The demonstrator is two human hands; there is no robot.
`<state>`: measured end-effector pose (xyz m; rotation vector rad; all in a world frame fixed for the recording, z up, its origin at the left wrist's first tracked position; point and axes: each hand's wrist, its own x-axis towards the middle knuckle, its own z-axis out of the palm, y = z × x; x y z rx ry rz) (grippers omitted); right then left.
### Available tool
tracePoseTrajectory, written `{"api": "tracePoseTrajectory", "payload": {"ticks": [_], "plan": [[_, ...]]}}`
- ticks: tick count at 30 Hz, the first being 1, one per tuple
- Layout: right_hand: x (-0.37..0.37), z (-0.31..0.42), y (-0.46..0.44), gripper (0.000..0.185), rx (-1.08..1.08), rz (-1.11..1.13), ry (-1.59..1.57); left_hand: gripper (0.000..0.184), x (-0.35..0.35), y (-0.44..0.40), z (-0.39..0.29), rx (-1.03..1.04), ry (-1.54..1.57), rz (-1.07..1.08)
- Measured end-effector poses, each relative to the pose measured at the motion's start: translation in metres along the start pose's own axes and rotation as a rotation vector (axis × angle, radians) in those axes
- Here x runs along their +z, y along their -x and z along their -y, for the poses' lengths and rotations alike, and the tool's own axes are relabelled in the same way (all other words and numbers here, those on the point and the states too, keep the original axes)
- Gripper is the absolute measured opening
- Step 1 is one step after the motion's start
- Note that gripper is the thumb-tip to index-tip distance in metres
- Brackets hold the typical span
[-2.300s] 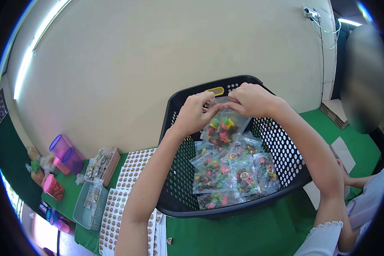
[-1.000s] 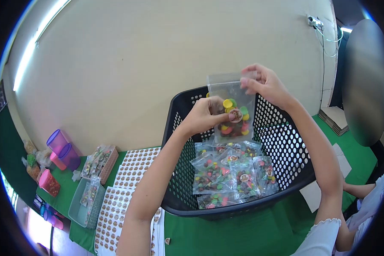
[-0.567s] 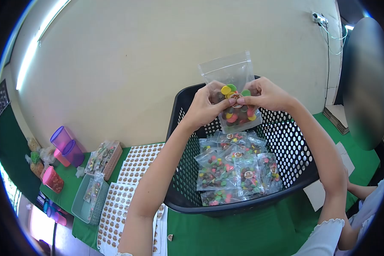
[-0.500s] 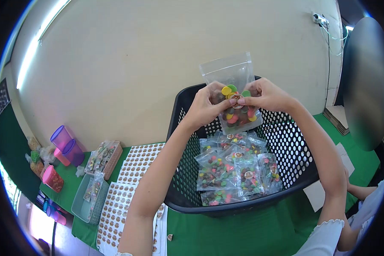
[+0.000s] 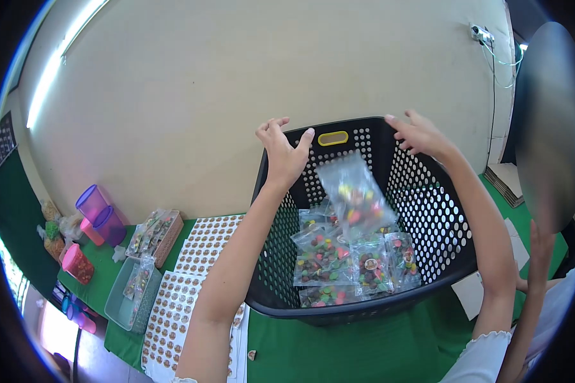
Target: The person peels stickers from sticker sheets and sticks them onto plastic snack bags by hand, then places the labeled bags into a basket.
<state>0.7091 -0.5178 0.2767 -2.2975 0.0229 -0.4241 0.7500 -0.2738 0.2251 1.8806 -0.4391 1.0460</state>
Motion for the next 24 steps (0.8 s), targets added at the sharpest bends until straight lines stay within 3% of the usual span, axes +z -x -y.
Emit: {"api": "tracePoseTrajectory", "payload": {"ticks": [4, 6, 8, 9, 10, 12, 14, 15, 16, 17, 18, 19, 22, 24], "plan": [[-0.018, -0.007, -0.004, 0.064, -0.080, 0.020, 0.105, 0.053, -0.004, 0.005, -0.014, -0.022, -0.042, -0.010], [-0.018, -0.008, 0.001, 0.056, -0.290, -0.139, 0.481, 0.058, -0.009, 0.001, -0.018, 0.055, -0.092, -0.033], [-0.018, 0.007, 0.017, 0.049, -0.330, -0.204, 0.519, 0.062, -0.032, -0.010, -0.035, 0.122, -0.260, -0.161], [-0.020, 0.013, 0.025, 0.046, -0.424, -0.217, 0.480, 0.061, -0.057, -0.015, -0.047, 0.197, -0.203, -0.266], [-0.022, 0.020, 0.032, 0.044, -0.513, -0.231, 0.440, 0.059, -0.086, -0.003, -0.085, 0.117, 0.009, -0.348], [-0.026, 0.033, 0.043, 0.038, -0.497, -0.206, 0.339, 0.054, -0.129, 0.033, -0.093, 0.412, 0.382, -0.463], [-0.028, 0.041, 0.054, 0.034, -0.578, -0.187, 0.319, 0.058, -0.141, 0.091, -0.116, 0.332, 0.396, -0.506], [-0.029, 0.047, 0.060, 0.030, -0.553, -0.133, 0.246, 0.062, -0.137, 0.124, -0.113, 0.277, 0.240, -0.414], [-0.028, 0.049, 0.064, 0.030, -0.551, -0.131, 0.242, 0.057, -0.143, 0.157, -0.113, 0.056, -0.016, -0.028], [-0.027, 0.051, 0.068, 0.030, -0.576, -0.126, 0.243, 0.040, -0.127, 0.164, -0.100, 0.079, 0.053, 0.268], [-0.027, 0.053, 0.070, 0.030, -0.603, -0.117, 0.248, 0.016, -0.117, 0.176, -0.103, 0.094, -0.433, 0.431], [-0.025, 0.055, 0.072, 0.030, -0.604, -0.103, 0.252, 0.019, -0.116, 0.178, -0.099, 0.291, -0.368, 0.311], [-0.020, 0.059, 0.077, 0.029, -0.602, -0.033, 0.298, 0.035, -0.111, 0.178, -0.098, 0.129, -0.230, 0.186], [-0.020, 0.063, 0.083, 0.028, -0.618, -0.039, 0.317, 0.035, -0.113, 0.180, -0.099, 0.137, -0.219, 0.169]]}}
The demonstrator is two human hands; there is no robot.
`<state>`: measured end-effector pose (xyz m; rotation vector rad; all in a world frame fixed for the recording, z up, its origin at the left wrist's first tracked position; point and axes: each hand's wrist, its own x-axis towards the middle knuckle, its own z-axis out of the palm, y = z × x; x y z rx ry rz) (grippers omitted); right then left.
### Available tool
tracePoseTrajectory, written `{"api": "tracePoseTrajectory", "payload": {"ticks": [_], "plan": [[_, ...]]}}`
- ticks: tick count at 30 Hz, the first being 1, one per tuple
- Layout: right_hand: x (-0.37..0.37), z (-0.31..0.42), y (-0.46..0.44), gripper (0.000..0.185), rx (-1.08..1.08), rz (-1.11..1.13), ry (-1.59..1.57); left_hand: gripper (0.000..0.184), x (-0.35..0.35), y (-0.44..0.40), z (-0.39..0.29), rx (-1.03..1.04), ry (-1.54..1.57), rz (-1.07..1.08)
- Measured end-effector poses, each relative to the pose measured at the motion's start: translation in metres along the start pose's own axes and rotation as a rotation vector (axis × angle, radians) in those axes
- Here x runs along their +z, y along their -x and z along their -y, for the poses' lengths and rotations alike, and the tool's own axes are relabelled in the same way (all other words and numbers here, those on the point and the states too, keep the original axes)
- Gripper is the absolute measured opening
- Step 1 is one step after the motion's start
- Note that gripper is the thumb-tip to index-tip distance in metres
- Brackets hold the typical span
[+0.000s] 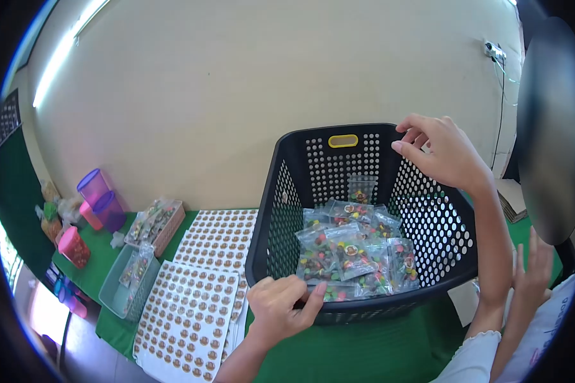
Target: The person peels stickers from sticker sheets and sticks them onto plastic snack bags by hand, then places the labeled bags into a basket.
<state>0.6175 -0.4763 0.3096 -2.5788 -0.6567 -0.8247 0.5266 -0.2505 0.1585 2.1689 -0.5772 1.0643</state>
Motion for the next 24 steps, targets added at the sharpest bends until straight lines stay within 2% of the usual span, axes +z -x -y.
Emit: {"api": "tracePoseTrajectory", "payload": {"ticks": [1, 3, 5, 6, 8, 9, 12, 14, 18, 20, 24], "plan": [[-0.002, 0.006, 0.005, 0.028, 0.000, 0.009, 0.009, 0.035, 0.001, 0.001, 0.000, 0.012, -0.016, -0.036], [-0.007, 0.025, 0.028, 0.028, -0.093, -0.212, 0.052, 0.036, 0.003, 0.001, 0.000, 0.015, -0.031, -0.088], [-0.006, 0.054, 0.072, 0.028, -0.223, -0.401, -0.056, 0.037, 0.003, 0.001, 0.004, 0.062, -0.044, -0.117], [0.001, 0.065, 0.096, 0.032, -0.205, -0.415, -0.164, 0.037, 0.003, 0.001, 0.006, 0.107, -0.067, -0.156], [0.027, 0.083, 0.137, 0.039, -0.091, -0.258, -0.134, 0.037, 0.006, 0.001, 0.005, 0.112, -0.048, -0.187], [0.057, 0.087, 0.150, 0.036, 0.001, -0.186, -0.291, 0.037, 0.007, 0.002, 0.005, 0.102, -0.054, -0.194], [0.133, 0.108, 0.169, 0.026, 0.129, -0.596, -0.025, 0.036, 0.008, 0.005, 0.006, 0.130, -0.057, -0.223], [0.126, 0.106, 0.170, 0.025, 0.151, -0.490, -0.108, 0.036, 0.010, 0.008, 0.010, 0.164, -0.045, -0.250], [0.140, 0.097, 0.170, 0.024, 0.077, -0.608, -0.017, 0.034, 0.010, 0.004, 0.013, 0.173, -0.009, -0.306], [0.136, 0.096, 0.173, 0.023, 0.063, -0.546, -0.029, 0.036, 0.009, 0.003, 0.009, 0.166, 0.016, -0.296], [0.134, 0.107, 0.170, 0.022, 0.099, -0.596, -0.033, 0.035, 0.008, 0.002, 0.012, 0.198, 0.048, -0.319]]}}
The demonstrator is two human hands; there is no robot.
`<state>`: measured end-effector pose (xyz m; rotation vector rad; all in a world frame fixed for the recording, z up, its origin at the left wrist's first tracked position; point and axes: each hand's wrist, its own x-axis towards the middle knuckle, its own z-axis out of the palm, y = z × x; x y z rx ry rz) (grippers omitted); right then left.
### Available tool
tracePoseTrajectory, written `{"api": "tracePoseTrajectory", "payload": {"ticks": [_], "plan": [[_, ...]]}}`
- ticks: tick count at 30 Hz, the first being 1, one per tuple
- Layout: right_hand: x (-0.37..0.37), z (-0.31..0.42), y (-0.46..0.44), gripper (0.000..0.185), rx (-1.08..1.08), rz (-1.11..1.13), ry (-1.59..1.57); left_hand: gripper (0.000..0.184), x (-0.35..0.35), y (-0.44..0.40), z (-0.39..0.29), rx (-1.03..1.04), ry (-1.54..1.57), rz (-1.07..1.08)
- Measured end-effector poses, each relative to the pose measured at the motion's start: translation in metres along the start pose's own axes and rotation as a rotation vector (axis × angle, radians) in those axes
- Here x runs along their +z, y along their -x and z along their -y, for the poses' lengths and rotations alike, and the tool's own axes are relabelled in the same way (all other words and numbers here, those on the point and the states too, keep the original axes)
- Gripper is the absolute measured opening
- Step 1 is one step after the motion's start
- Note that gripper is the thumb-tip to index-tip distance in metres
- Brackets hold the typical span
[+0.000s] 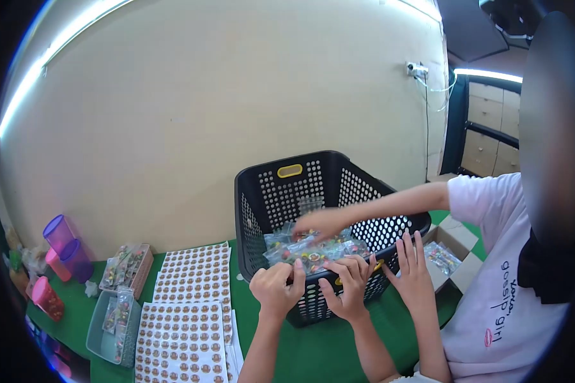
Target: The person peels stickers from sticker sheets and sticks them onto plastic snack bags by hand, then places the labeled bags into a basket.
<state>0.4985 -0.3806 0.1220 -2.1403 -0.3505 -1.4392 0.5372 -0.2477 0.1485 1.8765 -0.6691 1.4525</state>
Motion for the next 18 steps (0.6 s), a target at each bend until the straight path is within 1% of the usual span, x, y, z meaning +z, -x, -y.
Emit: {"api": "tracePoseTrajectory", "payload": {"ticks": [4, 5, 6, 8, 9, 10, 11, 12, 13, 14, 15, 16, 17, 18], "plan": [[0.000, 0.001, -0.002, 0.021, -0.012, -0.031, 0.033, 0.032, 0.002, -0.002, 0.002, 0.036, 0.063, -0.025], [-0.001, 0.004, -0.003, 0.020, -0.005, -0.037, 0.019, 0.023, -0.006, -0.003, -0.002, 0.000, 0.049, 0.097], [-0.002, 0.006, -0.004, 0.020, 0.002, -0.030, 0.022, 0.023, -0.016, -0.003, -0.001, -0.014, 0.049, 0.116], [-0.005, 0.012, -0.001, 0.022, 0.008, 0.015, 0.081, 0.008, -0.039, 0.001, 0.006, -0.017, 0.326, 0.287], [-0.005, 0.021, 0.005, 0.024, 0.059, -0.033, 0.080, 0.025, -0.066, 0.005, 0.012, 0.030, 0.403, 0.448], [-0.004, 0.032, 0.011, 0.026, 0.109, -0.081, 0.079, 0.028, -0.097, 0.021, 0.018, -0.086, 0.471, 0.545], [-0.005, 0.052, 0.022, 0.028, 0.180, -0.127, 0.013, 0.032, -0.128, 0.047, 0.027, -0.203, 0.538, 0.640], [0.000, 0.060, 0.048, 0.026, 0.302, -0.135, -0.091, 0.032, -0.161, 0.076, 0.047, -0.310, 0.561, 0.742], [0.004, 0.070, 0.079, 0.024, 0.372, -0.046, -0.128, 0.034, -0.197, 0.107, 0.069, -0.449, 0.499, 0.767], [0.014, 0.084, 0.117, 0.022, 0.454, 0.035, -0.132, 0.034, -0.231, 0.157, 0.100, -0.534, 0.344, 0.702], [0.023, 0.101, 0.160, 0.021, 0.592, 0.167, -0.241, 0.030, -0.269, 0.208, 0.127, -0.729, 0.136, 0.597], [0.031, 0.126, 0.197, 0.019, 0.632, 0.298, -0.242, 0.028, -0.314, 0.239, 0.140, -0.836, -0.014, 0.516], [0.037, 0.146, 0.233, 0.020, 0.595, 0.464, -0.229, 0.029, -0.358, 0.288, 0.164, -0.788, -0.150, 0.480], [0.045, 0.157, 0.271, 0.021, 0.541, 0.558, -0.317, 0.030, -0.402, 0.315, 0.175, -0.878, -0.284, 0.545]]}}
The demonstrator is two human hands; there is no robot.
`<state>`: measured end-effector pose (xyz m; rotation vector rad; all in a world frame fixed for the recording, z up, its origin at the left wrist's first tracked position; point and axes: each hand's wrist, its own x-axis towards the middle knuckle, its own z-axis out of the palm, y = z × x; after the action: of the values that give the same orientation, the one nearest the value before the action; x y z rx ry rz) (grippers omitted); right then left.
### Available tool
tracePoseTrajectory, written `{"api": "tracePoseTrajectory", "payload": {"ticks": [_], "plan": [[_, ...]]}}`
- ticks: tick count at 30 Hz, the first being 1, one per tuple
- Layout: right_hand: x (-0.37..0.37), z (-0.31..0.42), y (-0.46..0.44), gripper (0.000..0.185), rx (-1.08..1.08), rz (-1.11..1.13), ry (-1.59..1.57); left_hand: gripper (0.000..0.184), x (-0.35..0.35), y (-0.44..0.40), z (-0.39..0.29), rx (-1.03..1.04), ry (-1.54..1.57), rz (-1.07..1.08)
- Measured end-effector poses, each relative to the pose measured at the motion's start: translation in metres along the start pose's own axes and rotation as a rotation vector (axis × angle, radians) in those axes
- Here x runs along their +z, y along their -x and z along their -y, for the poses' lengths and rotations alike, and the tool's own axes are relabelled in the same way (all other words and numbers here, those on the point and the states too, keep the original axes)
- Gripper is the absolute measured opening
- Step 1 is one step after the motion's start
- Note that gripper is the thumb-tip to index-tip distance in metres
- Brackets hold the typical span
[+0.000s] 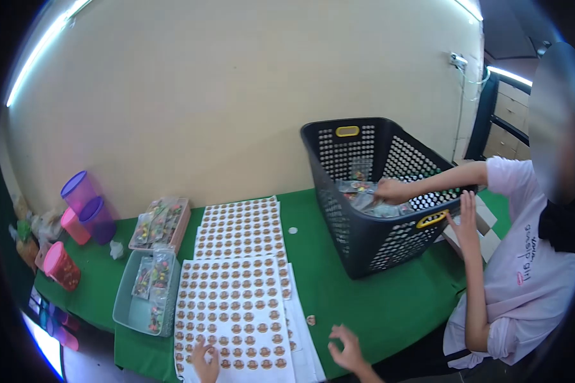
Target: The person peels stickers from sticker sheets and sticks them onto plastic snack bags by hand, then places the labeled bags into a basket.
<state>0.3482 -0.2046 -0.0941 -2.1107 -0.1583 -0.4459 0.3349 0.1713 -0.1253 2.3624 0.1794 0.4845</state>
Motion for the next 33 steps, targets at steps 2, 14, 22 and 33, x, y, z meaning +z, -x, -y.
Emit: {"api": "tracePoseTrajectory", "payload": {"ticks": [2, 14, 22, 33], "plan": [[0.033, 0.020, 0.029, 0.025, -0.347, -0.109, 0.345, 0.032, -0.043, 0.031, 0.034, -0.037, -0.245, -0.186], [0.068, 0.064, 0.053, 0.036, 0.143, 0.575, 0.346, 0.043, -0.083, 0.031, 0.111, -0.281, -0.446, -0.147], [0.090, 0.081, 0.077, 0.047, 0.126, 0.536, 0.459, 0.045, -0.085, 0.027, 0.112, -0.275, -0.426, -0.223], [0.119, 0.137, 0.136, 0.041, 0.096, 0.501, 0.330, 0.074, -0.088, 0.030, 0.117, -0.292, -0.482, -0.082]]}}
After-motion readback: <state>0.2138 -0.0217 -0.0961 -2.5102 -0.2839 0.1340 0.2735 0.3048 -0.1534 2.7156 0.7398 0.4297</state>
